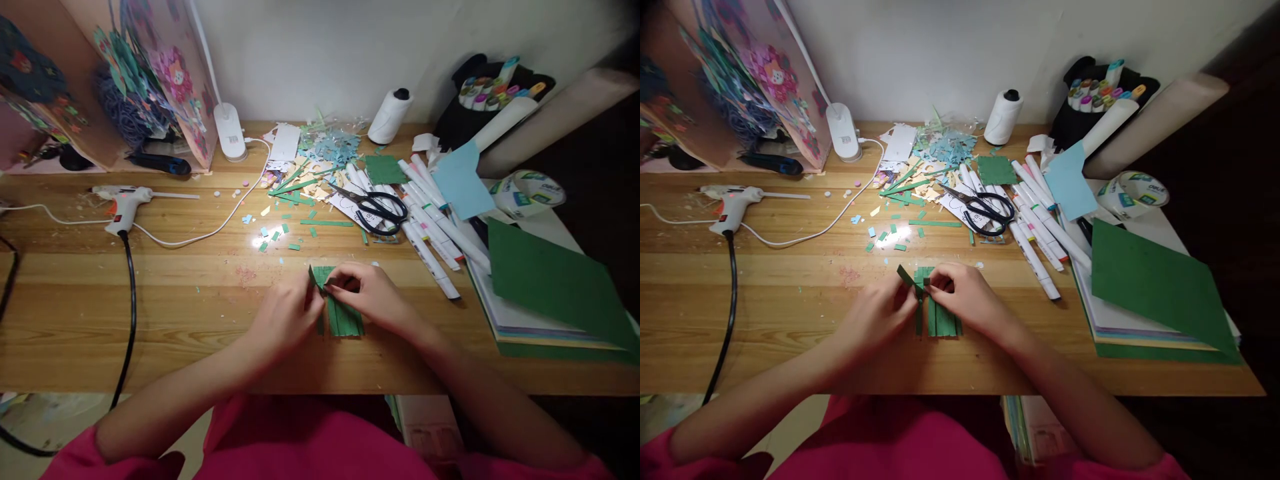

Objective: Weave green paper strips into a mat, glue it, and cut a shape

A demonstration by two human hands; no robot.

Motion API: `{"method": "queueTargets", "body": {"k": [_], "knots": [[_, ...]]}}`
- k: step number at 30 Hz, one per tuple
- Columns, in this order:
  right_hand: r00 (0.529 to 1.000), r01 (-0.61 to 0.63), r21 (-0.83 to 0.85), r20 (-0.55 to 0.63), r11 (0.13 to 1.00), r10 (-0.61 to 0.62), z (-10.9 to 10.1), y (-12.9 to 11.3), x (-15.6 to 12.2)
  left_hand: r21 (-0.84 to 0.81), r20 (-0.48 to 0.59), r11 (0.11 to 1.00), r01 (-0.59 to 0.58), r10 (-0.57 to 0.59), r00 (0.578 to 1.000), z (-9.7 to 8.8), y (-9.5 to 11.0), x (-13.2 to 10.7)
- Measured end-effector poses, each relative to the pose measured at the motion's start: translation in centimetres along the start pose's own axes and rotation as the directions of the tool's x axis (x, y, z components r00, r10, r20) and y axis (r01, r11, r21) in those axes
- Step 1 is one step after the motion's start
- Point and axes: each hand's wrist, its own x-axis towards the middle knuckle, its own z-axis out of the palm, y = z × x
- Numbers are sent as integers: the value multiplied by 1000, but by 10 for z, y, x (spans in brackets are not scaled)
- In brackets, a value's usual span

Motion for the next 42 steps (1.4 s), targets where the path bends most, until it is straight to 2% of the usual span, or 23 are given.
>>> {"method": "queueTargets", "body": {"k": [7, 12, 18, 22, 28, 34, 39, 42], "knots": [[998, -67, 53, -8, 996, 67, 1, 0, 3, 220, -51, 967, -125, 139, 989, 7, -5, -4], [997, -69, 70, -12, 995, 70, 2, -2, 3, 277, 7, 947, -161, 166, 986, 5, -2, -6], [995, -79, 125, 70, 989, 71, -4, -4, 3, 257, 95, 945, -203, 185, 978, 1, 2, -2], [978, -124, 114, 183, 986, 101, -16, -5, 2, 217, 112, 955, -203, 182, 977, -1, -3, -2], [940, -174, 46, 307, 984, 152, -28, -2, -1, 65, 64, 987, -147, 143, 988, 1, -14, 1], [939, -103, -29, 326, 994, 107, -27, -3, -5, 148, 61, 982, -115, 107, 992, 2, -13, 6], [976, 21, -231, 217, 973, 30, -17, -9, -8, 285, 153, 933, -220, 182, 971, 0, -5, 1], [980, 78, -284, 200, 956, -20, -12, -11, -8, 394, 225, 872, -290, 214, 950, 2, 4, -11]]}}
